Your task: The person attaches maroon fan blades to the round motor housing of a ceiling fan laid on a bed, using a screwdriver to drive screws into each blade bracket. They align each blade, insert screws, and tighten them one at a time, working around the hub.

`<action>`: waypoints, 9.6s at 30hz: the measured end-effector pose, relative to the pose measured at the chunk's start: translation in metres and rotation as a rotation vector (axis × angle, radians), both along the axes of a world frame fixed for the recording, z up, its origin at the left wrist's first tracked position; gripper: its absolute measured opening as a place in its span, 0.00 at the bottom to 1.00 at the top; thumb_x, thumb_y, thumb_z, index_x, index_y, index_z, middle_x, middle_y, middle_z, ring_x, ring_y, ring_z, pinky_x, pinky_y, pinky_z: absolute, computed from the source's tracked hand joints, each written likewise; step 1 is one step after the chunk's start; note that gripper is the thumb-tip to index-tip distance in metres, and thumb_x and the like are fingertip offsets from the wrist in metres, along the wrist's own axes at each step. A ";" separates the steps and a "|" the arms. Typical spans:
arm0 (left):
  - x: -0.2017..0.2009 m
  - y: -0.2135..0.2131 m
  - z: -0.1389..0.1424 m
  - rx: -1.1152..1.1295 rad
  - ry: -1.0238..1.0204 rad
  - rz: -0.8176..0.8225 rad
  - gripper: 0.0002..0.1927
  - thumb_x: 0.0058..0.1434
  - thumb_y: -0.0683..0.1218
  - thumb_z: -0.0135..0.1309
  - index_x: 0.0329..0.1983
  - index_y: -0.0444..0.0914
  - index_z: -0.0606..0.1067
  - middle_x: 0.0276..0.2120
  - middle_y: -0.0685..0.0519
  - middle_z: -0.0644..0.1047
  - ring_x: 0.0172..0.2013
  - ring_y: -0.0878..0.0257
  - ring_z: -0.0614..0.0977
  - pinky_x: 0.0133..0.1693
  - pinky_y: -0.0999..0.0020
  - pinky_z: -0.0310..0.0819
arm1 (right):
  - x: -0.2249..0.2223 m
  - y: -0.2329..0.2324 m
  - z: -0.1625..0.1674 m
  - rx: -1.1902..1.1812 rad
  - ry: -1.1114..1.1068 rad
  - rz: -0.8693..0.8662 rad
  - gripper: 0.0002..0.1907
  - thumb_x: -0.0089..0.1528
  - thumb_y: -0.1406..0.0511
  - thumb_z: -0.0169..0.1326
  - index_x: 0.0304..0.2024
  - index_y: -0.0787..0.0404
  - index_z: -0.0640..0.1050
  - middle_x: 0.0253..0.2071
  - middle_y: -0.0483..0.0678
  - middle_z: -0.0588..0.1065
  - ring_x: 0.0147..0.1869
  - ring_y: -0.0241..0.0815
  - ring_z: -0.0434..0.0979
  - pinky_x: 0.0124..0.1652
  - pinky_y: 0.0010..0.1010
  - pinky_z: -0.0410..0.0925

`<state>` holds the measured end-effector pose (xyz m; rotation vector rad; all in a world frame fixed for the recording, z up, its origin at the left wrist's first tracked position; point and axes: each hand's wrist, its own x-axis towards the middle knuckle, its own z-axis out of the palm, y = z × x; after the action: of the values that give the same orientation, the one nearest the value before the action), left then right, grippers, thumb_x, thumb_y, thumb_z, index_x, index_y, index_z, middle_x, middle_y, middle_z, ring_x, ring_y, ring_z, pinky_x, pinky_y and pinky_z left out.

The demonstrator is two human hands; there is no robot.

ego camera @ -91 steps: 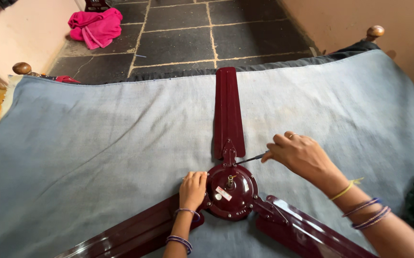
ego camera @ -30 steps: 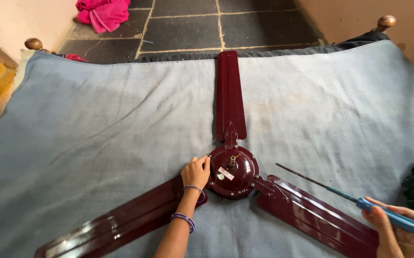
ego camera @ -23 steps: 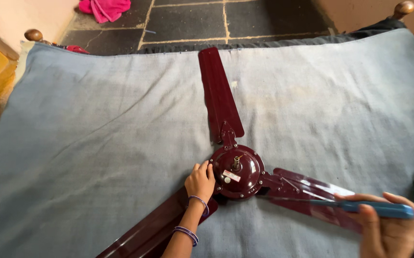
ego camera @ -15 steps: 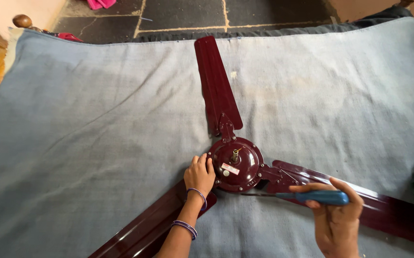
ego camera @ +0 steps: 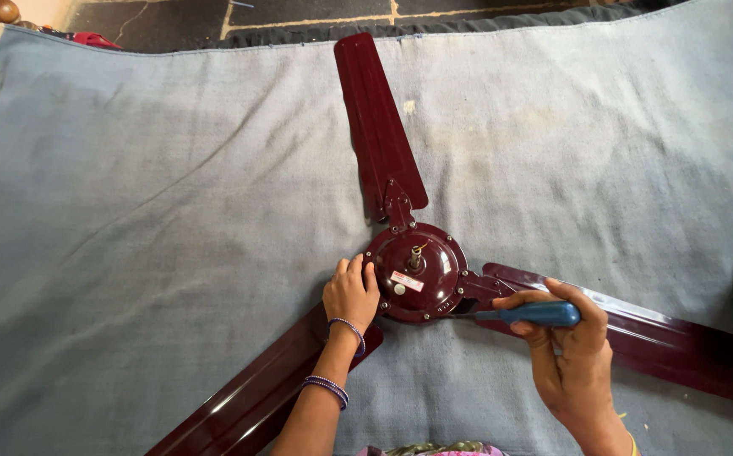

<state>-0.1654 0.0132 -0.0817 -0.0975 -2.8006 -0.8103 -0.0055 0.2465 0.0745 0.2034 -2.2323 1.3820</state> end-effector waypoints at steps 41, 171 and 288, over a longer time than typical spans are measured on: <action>0.035 0.017 0.059 0.766 -0.256 -1.011 0.19 0.62 0.31 0.51 0.56 0.35 0.78 0.54 0.48 0.80 0.50 0.61 0.83 0.55 0.68 0.81 | -0.030 -0.038 0.036 0.025 -0.089 -0.247 0.15 0.60 0.68 0.63 0.45 0.67 0.73 0.39 0.48 0.83 0.36 0.31 0.85 0.32 0.21 0.76; 0.045 0.038 0.030 1.154 -0.384 -0.646 0.04 0.62 0.36 0.59 0.33 0.34 0.75 0.43 0.52 0.83 0.37 0.66 0.88 0.42 0.72 0.86 | -0.059 -0.042 -0.055 -0.330 -0.169 0.156 0.11 0.63 0.76 0.54 0.49 0.68 0.76 0.47 0.51 0.83 0.51 0.36 0.84 0.51 0.25 0.77; -0.018 -0.054 0.025 1.299 -0.038 -0.029 0.15 0.72 0.41 0.47 0.60 0.37 0.62 0.42 0.46 0.77 0.34 0.53 0.85 0.37 0.63 0.82 | -0.064 0.225 -0.133 0.369 -0.413 -0.927 0.08 0.62 0.60 0.64 0.40 0.54 0.87 0.35 0.52 0.82 0.37 0.49 0.82 0.39 0.38 0.71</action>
<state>-0.1835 -0.0405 -0.0568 0.0994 -1.7680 -2.3765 -0.0698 0.4713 -0.0581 -0.9555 -2.3643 0.5275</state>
